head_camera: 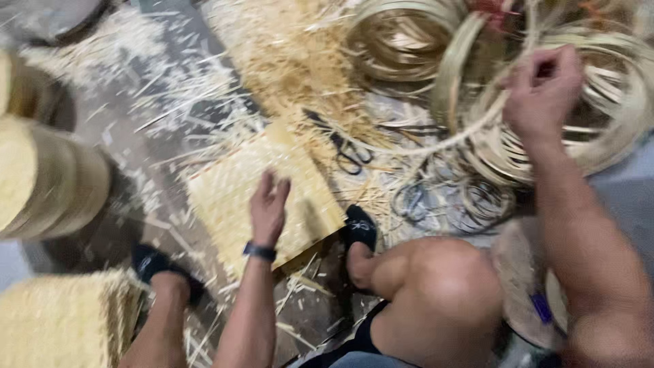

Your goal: The person constructs a bamboo basket by fitting a circular frame onto a woven base, trimming excess material with shears, and assembling the components by hand.

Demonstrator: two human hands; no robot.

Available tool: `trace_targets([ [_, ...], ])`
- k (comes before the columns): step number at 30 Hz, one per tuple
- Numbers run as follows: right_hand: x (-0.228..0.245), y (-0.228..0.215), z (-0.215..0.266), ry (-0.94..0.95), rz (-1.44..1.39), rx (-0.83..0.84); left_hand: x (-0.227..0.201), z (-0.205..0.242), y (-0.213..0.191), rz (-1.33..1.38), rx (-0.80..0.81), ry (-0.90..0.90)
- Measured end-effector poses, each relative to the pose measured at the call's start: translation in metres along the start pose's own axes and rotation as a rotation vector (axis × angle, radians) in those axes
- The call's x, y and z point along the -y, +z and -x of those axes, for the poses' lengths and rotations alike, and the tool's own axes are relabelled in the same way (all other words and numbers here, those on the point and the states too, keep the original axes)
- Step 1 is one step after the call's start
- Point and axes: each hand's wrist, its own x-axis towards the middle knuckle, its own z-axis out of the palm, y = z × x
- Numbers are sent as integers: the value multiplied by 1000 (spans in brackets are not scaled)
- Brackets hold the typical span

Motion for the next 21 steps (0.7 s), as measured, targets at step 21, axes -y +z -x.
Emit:
trace_targets([
  [21, 62, 191, 44, 658, -748, 700, -12, 27, -91, 1446, -38, -210],
])
